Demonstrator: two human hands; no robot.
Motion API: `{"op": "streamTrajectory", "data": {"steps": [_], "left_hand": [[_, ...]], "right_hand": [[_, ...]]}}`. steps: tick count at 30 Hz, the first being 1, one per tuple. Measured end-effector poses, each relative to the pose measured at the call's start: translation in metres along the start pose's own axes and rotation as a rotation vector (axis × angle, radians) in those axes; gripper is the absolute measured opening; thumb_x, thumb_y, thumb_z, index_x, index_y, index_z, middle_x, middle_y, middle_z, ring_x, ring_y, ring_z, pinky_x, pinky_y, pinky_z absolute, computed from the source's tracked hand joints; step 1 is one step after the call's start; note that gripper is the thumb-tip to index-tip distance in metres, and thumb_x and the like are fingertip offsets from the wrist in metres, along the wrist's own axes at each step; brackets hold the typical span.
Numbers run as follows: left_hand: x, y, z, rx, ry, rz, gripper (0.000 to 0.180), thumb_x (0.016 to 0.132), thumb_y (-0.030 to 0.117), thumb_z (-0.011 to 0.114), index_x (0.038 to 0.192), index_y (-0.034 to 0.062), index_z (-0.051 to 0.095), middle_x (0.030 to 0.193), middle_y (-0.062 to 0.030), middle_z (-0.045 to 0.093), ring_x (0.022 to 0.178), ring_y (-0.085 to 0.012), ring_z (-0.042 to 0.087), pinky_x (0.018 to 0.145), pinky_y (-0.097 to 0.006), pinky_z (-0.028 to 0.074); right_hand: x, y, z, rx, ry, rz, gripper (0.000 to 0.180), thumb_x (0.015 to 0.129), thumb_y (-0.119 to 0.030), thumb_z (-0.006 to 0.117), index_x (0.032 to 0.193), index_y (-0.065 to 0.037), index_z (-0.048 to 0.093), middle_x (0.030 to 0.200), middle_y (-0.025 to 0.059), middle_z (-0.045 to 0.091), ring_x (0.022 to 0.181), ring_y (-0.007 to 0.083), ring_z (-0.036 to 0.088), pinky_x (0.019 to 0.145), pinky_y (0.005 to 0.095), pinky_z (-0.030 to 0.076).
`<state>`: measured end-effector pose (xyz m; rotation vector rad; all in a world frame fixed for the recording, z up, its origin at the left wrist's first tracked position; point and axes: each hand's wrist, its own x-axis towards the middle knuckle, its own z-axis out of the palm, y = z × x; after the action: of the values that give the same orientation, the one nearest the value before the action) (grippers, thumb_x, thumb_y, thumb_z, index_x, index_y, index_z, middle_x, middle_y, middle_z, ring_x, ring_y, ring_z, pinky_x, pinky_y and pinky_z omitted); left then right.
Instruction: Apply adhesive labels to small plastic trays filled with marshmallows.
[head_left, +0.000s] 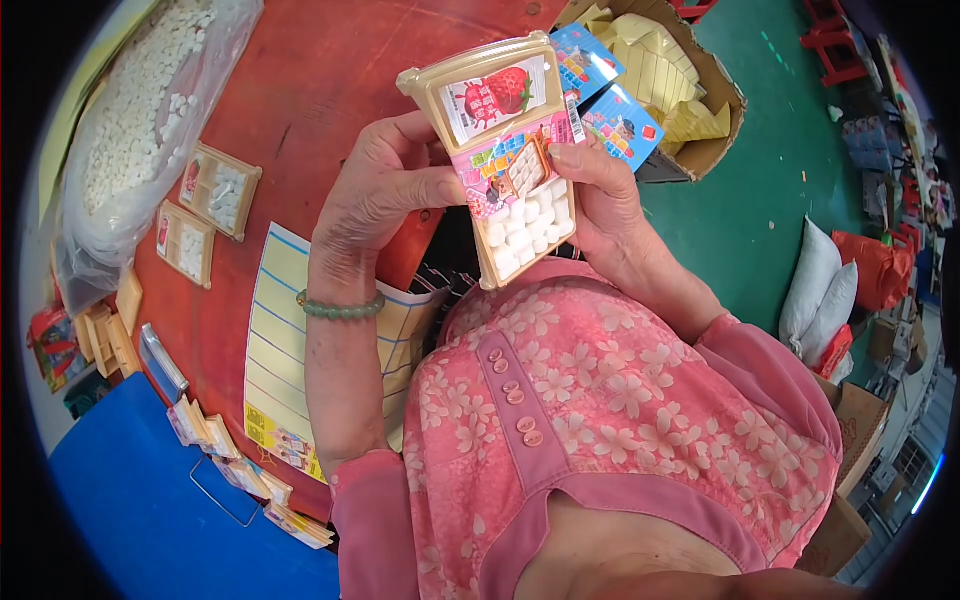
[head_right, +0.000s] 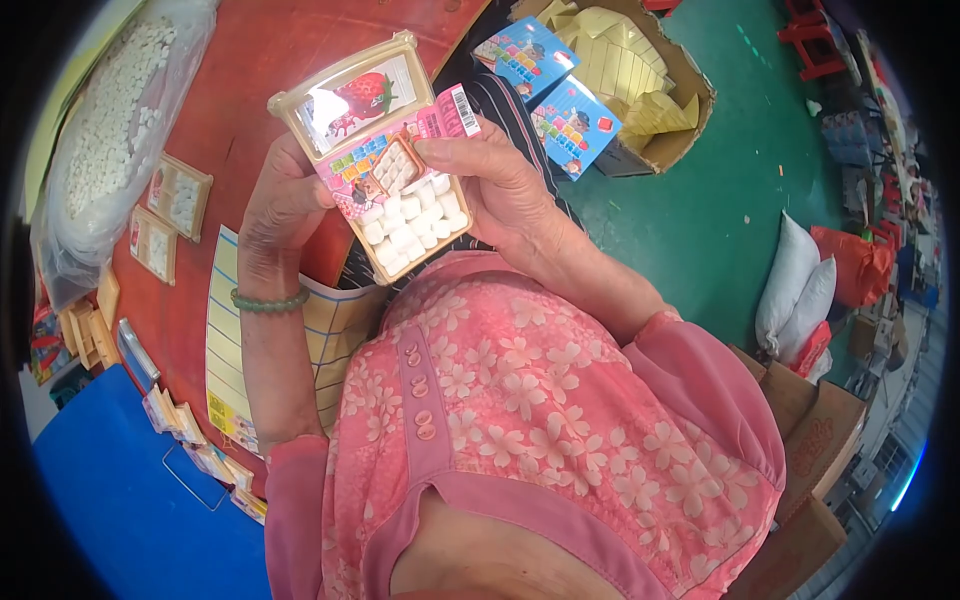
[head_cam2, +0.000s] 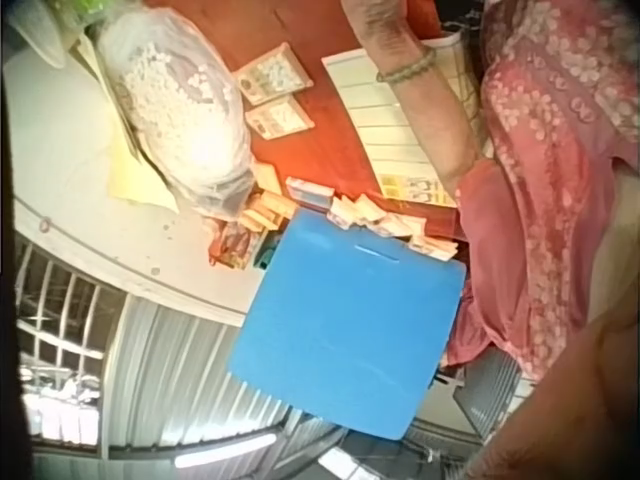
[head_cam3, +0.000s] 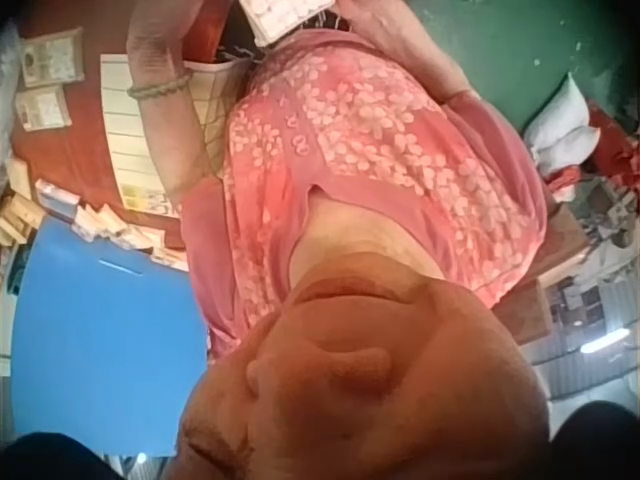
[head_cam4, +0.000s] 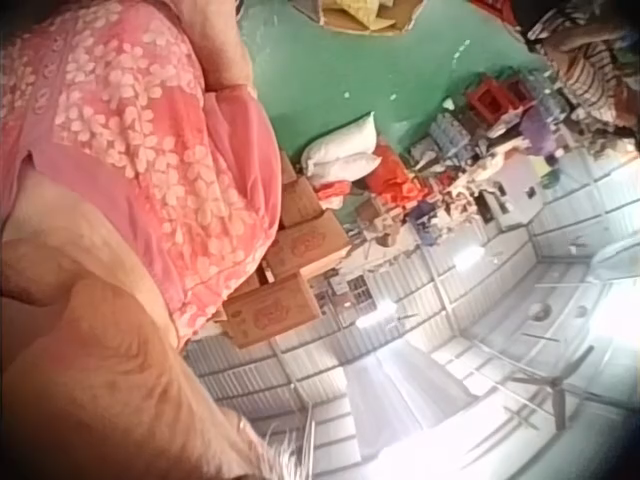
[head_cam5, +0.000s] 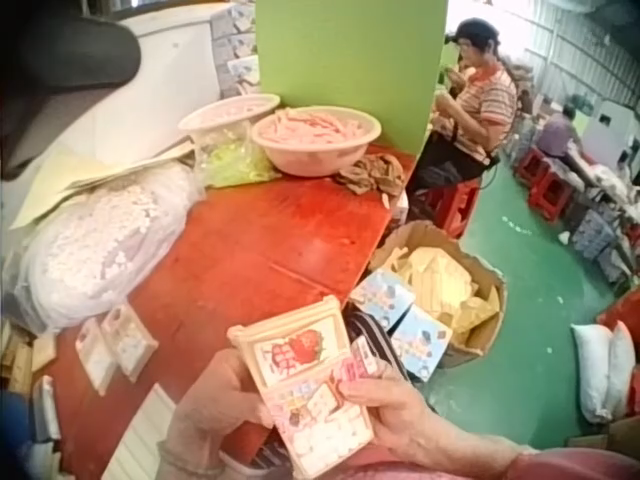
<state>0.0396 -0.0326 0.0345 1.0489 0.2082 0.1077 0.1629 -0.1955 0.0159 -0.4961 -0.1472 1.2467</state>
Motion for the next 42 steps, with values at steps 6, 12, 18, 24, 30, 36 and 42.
{"op": "streamTrajectory", "data": {"steps": [6, 12, 18, 24, 30, 36, 42], "left_hand": [[0.001, -0.003, 0.005, 0.026, -0.026, 0.076, 0.072, 0.062, 0.018, 0.086, 0.122, 0.0019, 0.05, 0.11, -0.0055, 0.061, 0.098, -0.0114, 0.058, 0.087, -0.027, 0.047], [-0.001, -0.003, 0.017, 0.173, 0.27, 0.239, 0.073, 0.054, 0.023, 0.09, 0.111, 0.0013, 0.049, 0.092, -0.0009, 0.054, 0.089, -0.0113, 0.054, 0.082, -0.025, 0.047], [-0.012, -0.003, 0.018, 0.577, 0.498, 0.473, 0.052, 0.055, 0.026, 0.09, 0.086, 0.007, 0.053, 0.072, 0.003, 0.048, 0.067, -0.0068, 0.046, 0.064, -0.022, 0.045], [-0.02, 0.002, 0.032, 0.612, 0.537, 0.5, 0.028, 0.066, 0.013, 0.083, 0.067, 0.003, 0.057, 0.061, 0.0013, 0.054, 0.059, -0.0052, 0.051, 0.057, -0.02, 0.044], [-0.022, -0.003, 0.036, 0.613, 0.571, 0.478, 0.014, 0.072, 0.006, 0.076, 0.08, -0.002, 0.068, 0.074, -0.0065, 0.066, 0.067, -0.0101, 0.062, 0.059, -0.022, 0.049], [-0.019, -0.018, 0.034, 0.62, 0.571, 0.486, 0.012, 0.08, 0.005, 0.068, 0.088, -0.0044, 0.064, 0.077, -0.0095, 0.066, 0.068, -0.0121, 0.063, 0.06, -0.024, 0.051], [-0.021, -0.015, 0.038, 0.413, 0.466, 0.335, 0.012, 0.086, 0.004, 0.061, 0.09, -0.0065, 0.06, 0.08, -0.0092, 0.066, 0.07, -0.0102, 0.063, 0.06, -0.023, 0.05]], "right_hand": [[0.003, -0.003, -0.003, -0.105, -0.053, -0.037, 0.034, 0.079, -0.007, 0.063, 0.11, 0.004, 0.057, 0.1, 0.0158, 0.065, 0.089, 0.0223, 0.066, 0.081, 0.0358, 0.054], [0.002, -0.008, -0.008, -0.083, -0.046, -0.068, 0.053, 0.075, -0.011, 0.064, 0.123, 0.004, 0.047, 0.109, 0.0185, 0.062, 0.095, 0.0266, 0.064, 0.086, 0.0388, 0.053], [0.005, -0.008, -0.012, -0.15, -0.039, -0.121, 0.057, 0.076, -0.018, 0.066, 0.126, 0.001, 0.045, 0.115, 0.0181, 0.059, 0.1, 0.0286, 0.062, 0.089, 0.042, 0.051], [0.009, -0.006, -0.01, -0.239, 0.013, -0.128, 0.062, 0.074, -0.017, 0.067, 0.128, 0.002, 0.042, 0.116, 0.0184, 0.058, 0.102, 0.0299, 0.06, 0.09, 0.0422, 0.05], [0.011, -0.006, -0.01, -0.3, 0.036, -0.15, 0.063, 0.073, -0.015, 0.066, 0.128, 0.002, 0.041, 0.116, 0.0189, 0.058, 0.103, 0.0303, 0.06, 0.092, 0.0422, 0.049], [0.016, -0.007, -0.017, -0.397, 0.042, -0.185, 0.058, 0.073, -0.01, 0.064, 0.125, 0.004, 0.043, 0.113, 0.0196, 0.059, 0.099, 0.0298, 0.062, 0.09, 0.0417, 0.05], [0.019, -0.007, -0.014, -0.409, 0.073, -0.135, 0.044, 0.075, -0.004, 0.063, 0.116, 0.005, 0.053, 0.106, 0.0182, 0.063, 0.096, 0.0278, 0.064, 0.088, 0.0405, 0.051]]}}
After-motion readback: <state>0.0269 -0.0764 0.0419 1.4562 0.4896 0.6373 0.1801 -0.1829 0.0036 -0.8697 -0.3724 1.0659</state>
